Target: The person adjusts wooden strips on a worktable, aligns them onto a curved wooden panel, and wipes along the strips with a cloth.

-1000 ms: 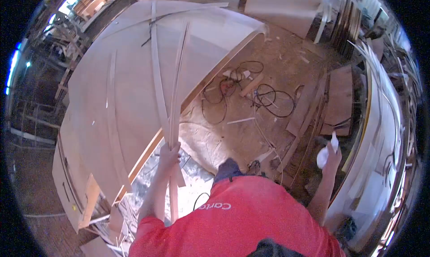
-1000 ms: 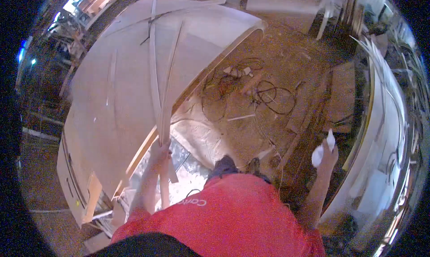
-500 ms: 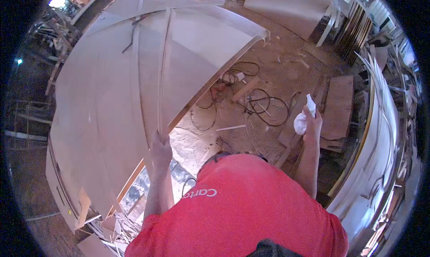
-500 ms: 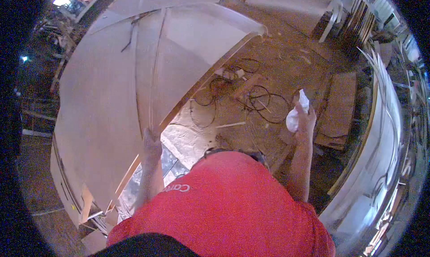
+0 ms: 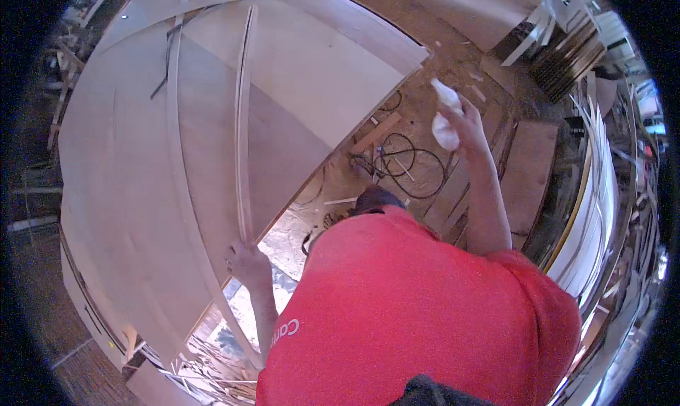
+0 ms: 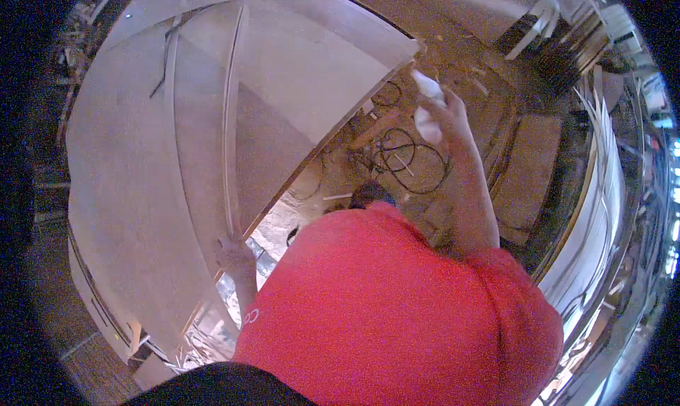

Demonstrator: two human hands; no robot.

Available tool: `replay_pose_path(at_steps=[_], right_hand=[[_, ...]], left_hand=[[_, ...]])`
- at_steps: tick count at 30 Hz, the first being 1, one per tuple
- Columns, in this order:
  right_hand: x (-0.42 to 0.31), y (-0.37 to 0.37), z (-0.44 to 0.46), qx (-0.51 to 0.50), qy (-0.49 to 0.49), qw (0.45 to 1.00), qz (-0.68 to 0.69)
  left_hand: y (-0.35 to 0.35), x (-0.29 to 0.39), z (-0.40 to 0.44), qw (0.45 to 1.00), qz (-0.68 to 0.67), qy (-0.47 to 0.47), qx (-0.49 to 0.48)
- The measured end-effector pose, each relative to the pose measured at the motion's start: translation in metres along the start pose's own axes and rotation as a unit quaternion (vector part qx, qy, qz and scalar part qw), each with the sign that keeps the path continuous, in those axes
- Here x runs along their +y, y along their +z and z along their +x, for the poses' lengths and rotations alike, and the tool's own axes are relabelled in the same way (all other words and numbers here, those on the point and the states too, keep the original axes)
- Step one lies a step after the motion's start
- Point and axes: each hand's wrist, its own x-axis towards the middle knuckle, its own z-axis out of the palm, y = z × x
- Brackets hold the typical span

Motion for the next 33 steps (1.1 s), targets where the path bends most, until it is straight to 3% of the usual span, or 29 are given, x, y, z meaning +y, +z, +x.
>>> replay_pose_path(at_steps=[2, 3, 5, 6, 9, 12, 22, 25, 27, 30, 33], right_hand=[[-0.014, 0.018, 0.061, -0.112, -0.060, 0.987, -0.096], [-0.024, 0.028, 0.092, -0.123, -0.056, 0.986, -0.098], [-0.031, 0.051, 0.129, -0.233, -0.210, 0.901, -0.299], [-0.030, 0.062, 0.144, -0.242, -0.202, 0.902, -0.295], [-0.038, 0.094, 0.187, -0.308, -0.234, 0.799, -0.461], [-0.047, 0.106, 0.219, -0.352, -0.225, 0.775, -0.474], [-0.048, 0.110, 0.223, -0.376, -0.164, 0.764, -0.497], [-0.045, 0.113, 0.225, -0.372, -0.216, 0.744, -0.511], [-0.043, 0.116, 0.229, -0.364, -0.122, 0.773, -0.506], [-0.058, 0.111, 0.222, -0.372, -0.110, 0.767, -0.511], [-0.046, 0.106, 0.224, -0.367, -0.183, 0.779, -0.474]], left_hand=[[0.018, 0.007, 0.013, 0.997, 0.070, 0.015, 0.015], [-0.001, 0.026, 0.017, 0.999, 0.020, -0.034, 0.017], [-0.005, 0.040, 0.024, 0.998, 0.039, -0.042, 0.001], [-0.007, 0.045, 0.030, 0.998, 0.047, -0.044, -0.003], [0.003, 0.038, 0.035, 0.996, 0.061, -0.069, -0.002], [-0.011, 0.058, 0.050, 0.988, 0.055, -0.132, -0.053], [-0.031, 0.093, 0.092, 0.988, 0.008, -0.129, -0.087], [-0.036, 0.102, 0.100, 0.994, 0.015, -0.095, -0.052], [-0.034, 0.100, 0.103, 0.994, -0.010, -0.099, -0.050], [-0.024, 0.086, 0.108, 0.997, -0.030, -0.070, -0.033], [-0.018, 0.082, 0.112, 0.998, -0.037, -0.042, -0.016]])
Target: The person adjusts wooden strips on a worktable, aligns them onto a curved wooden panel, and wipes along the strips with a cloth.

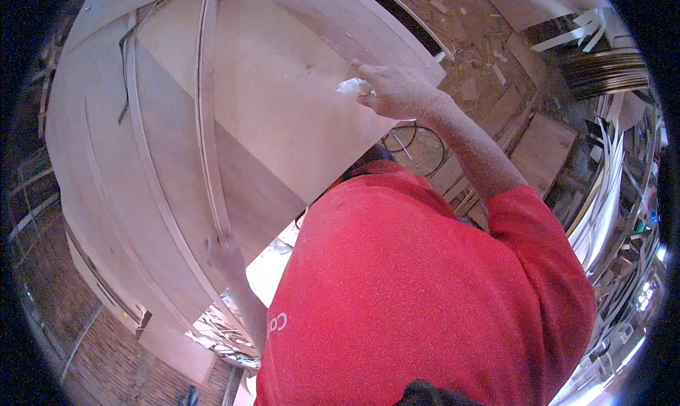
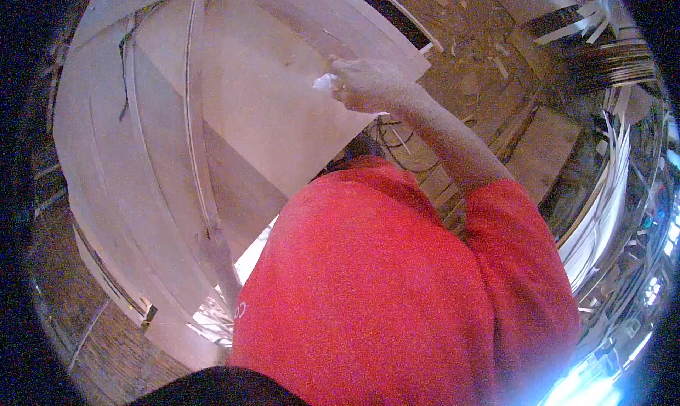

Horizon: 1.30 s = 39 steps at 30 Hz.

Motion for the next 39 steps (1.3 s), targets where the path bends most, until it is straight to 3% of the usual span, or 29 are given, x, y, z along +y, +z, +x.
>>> replay_pose_path(at_steps=[1, 3, 4, 6, 7, 10, 13, 15, 17, 22, 24, 27, 31, 33, 36, 39], right_hand=[[0.000, -0.002, -0.002, 0.002, 0.000, 1.000, 0.000], [-0.001, -0.010, -0.006, 0.019, 0.001, 0.999, 0.026], [0.002, -0.012, -0.002, 0.019, -0.004, 0.999, 0.025], [0.008, -0.017, -0.009, -0.001, 0.082, 0.971, 0.224], [0.007, -0.019, -0.013, -0.001, 0.076, 0.972, 0.223], [0.015, -0.022, -0.024, 0.105, 0.126, 0.831, 0.532], [0.021, -0.031, -0.031, 0.154, 0.070, 0.788, 0.593], [0.020, -0.035, -0.028, 0.176, 0.073, 0.793, 0.578], [0.021, -0.039, -0.025, 0.217, 0.093, 0.782, 0.578], [0.008, -0.049, -0.012, 0.159, 0.080, 0.798, 0.575], [-0.005, -0.061, -0.003, 0.127, 0.096, 0.821, 0.548], [-0.020, -0.072, 0.025, 0.104, 0.043, 0.847, 0.520], [-0.037, -0.086, 0.077, 0.087, 0.010, 0.888, 0.451], [-0.027, -0.085, 0.116, 0.066, -0.046, 0.958, 0.276], [-0.036, -0.077, 0.165, 0.075, -0.006, 0.936, 0.344], [-0.039, -0.057, 0.216, 0.129, -0.035, 0.946, 0.297]], left_hand=[[0.000, 0.001, 0.002, 1.000, 0.000, 0.002, 0.002], [0.002, 0.010, 0.010, 0.990, -0.138, -0.009, -0.003], [0.003, 0.017, 0.019, 0.990, -0.138, -0.014, 0.001], [0.000, 0.031, 0.031, 0.997, -0.075, -0.035, 0.007], [-0.001, 0.038, 0.038, 0.996, -0.075, -0.039, 0.011], [0.003, 0.059, 0.063, 0.993, -0.114, 0.005, 0.043], [0.002, 0.081, 0.091, 0.990, -0.134, 0.011, 0.034], [-0.004, 0.105, 0.107, 0.993, -0.063, 0.071, 0.070], [0.005, 0.125, 0.121, 0.992, -0.046, 0.043, 0.109], [0.012, 0.155, 0.131, 0.975, 0.090, 0.019, 0.202], [0.009, 0.150, 0.119, 0.991, 0.041, 0.027, 0.121], [0.009, 0.130, 0.089, 0.992, 0.045, 0.078, 0.082], [0.013, 0.123, 0.046, 0.997, -0.023, 0.058, 0.048], [0.028, 0.114, 0.039, 0.996, -0.014, 0.065, 0.055], [0.023, 0.120, 0.039, 0.999, -0.009, 0.033, 0.029], [0.020, 0.122, 0.038, 0.998, 0.037, 0.035, 0.036]])
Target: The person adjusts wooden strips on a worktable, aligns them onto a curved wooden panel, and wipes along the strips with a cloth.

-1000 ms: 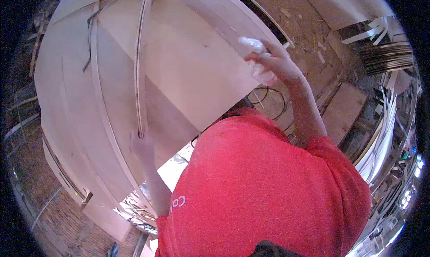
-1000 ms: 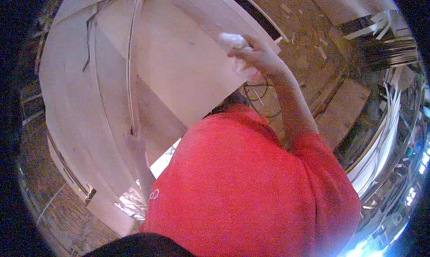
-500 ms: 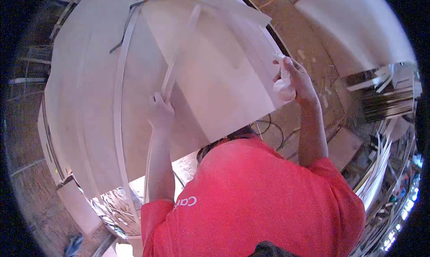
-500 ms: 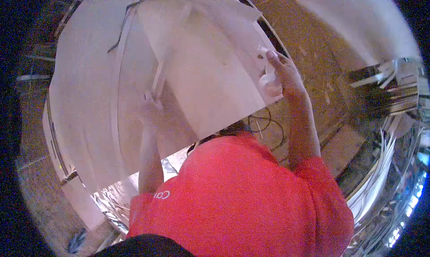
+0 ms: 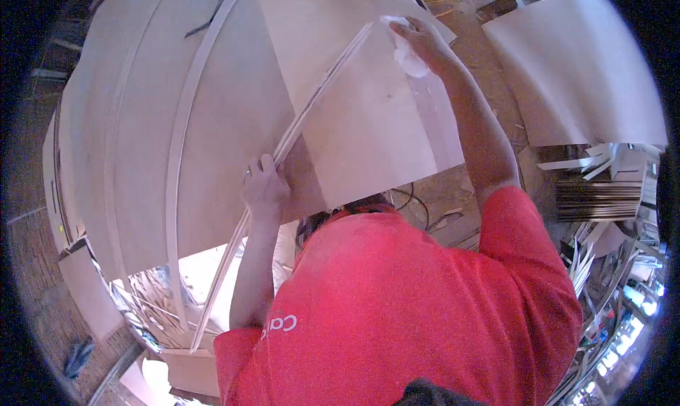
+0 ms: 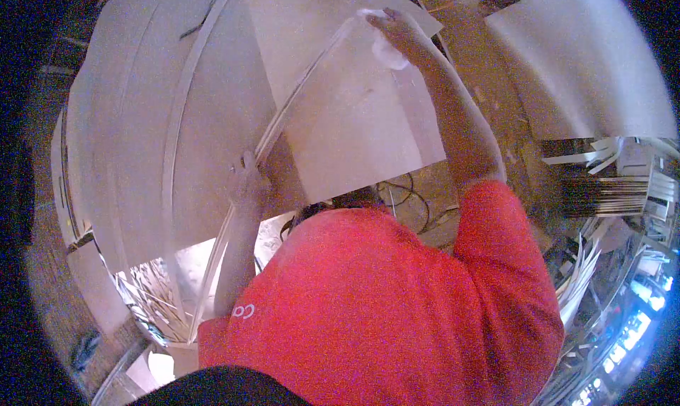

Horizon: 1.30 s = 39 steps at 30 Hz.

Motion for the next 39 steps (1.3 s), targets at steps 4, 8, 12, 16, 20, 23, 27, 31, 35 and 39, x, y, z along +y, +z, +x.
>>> replay_pose_path(at_steps=[4, 8, 12, 16, 20, 23, 27, 31, 35, 39], right_hand=[[-0.011, 0.024, 0.019, -0.026, -0.019, 0.999, -0.038], [0.004, 0.045, 0.038, 0.030, 0.013, 0.999, 0.006], [0.030, 0.044, 0.054, 0.017, 0.025, 0.994, 0.104], [0.024, 0.045, 0.048, 0.016, 0.037, 0.997, 0.067], [0.023, 0.045, 0.044, 0.015, 0.040, 0.998, 0.045], [0.013, 0.047, 0.035, 0.011, 0.047, 0.997, 0.053], [0.017, 0.045, 0.037, 0.008, 0.044, 0.999, 0.025], [0.011, 0.036, 0.034, 0.012, 0.015, 0.994, 0.104], [-0.003, 0.017, 0.037, -0.020, 0.043, 0.998, 0.035], [-0.022, 0.018, 0.035, -0.086, 0.039, 0.993, -0.068]], left_hand=[[0.001, 0.004, 0.000, 0.999, -0.009, 0.010, 0.037], [-0.008, 0.005, 0.000, 1.000, -0.010, 0.006, 0.027], [-0.008, 0.003, -0.001, 0.999, -0.035, 0.001, 0.018], [-0.005, 0.004, -0.001, 0.999, -0.039, -0.003, 0.024], [-0.011, 0.003, -0.001, 0.999, -0.031, 0.013, 0.026], [-0.011, 0.003, -0.002, 0.999, -0.031, 0.015, 0.021], [-0.014, 0.003, -0.001, 0.999, -0.040, 0.009, 0.008], [-0.005, -0.001, 0.000, 0.999, -0.041, 0.010, 0.035], [0.006, -0.003, 0.000, 0.999, -0.029, 0.006, 0.040], [0.004, 0.001, -0.001, 0.998, -0.049, -0.002, 0.033]])
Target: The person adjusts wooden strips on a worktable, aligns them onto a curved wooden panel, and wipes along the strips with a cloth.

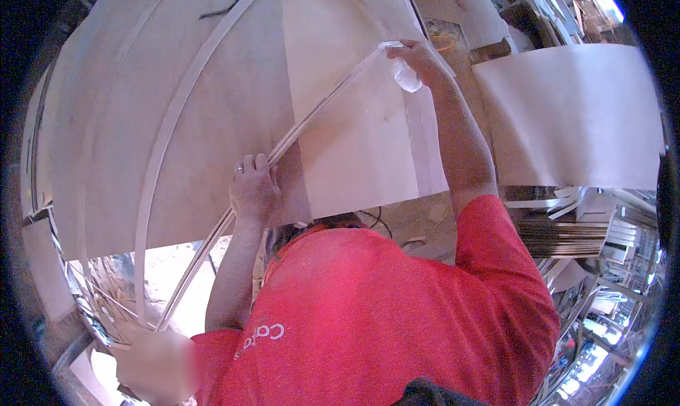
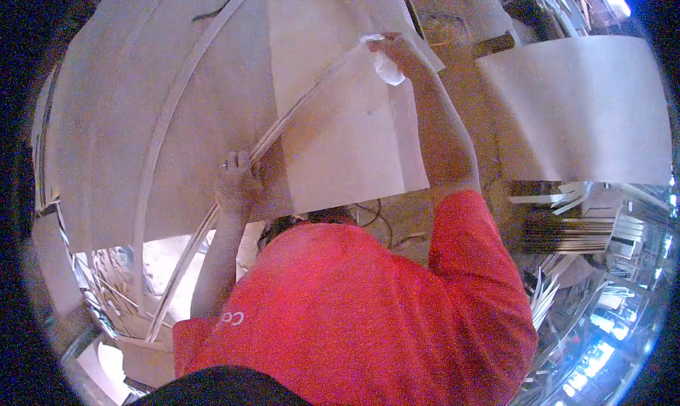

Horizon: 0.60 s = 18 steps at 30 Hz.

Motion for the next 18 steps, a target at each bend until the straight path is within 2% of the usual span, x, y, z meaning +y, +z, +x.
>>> replay_pose_path(at_steps=[1, 3, 13, 16, 18], right_hand=[[-0.006, 0.000, -0.001, -0.004, -0.003, 1.000, -0.004], [-0.016, -0.002, 0.001, 0.001, 0.035, 0.994, -0.106], [0.017, -0.003, 0.035, -0.049, 0.024, 0.991, -0.122], [0.014, -0.003, 0.033, -0.055, 0.019, 0.990, -0.128], [0.012, -0.003, 0.032, -0.047, 0.006, 0.991, -0.129]], left_hand=[[0.002, 0.000, -0.001, 1.000, -0.003, -0.006, 0.001], [0.002, -0.001, -0.002, 1.000, 0.004, 0.009, 0.022], [0.009, -0.006, -0.005, 0.999, -0.010, 0.011, 0.042], [0.009, -0.007, -0.004, 1.000, -0.030, 0.003, -0.003], [0.008, -0.005, -0.005, 1.000, 0.000, 0.012, 0.022]])
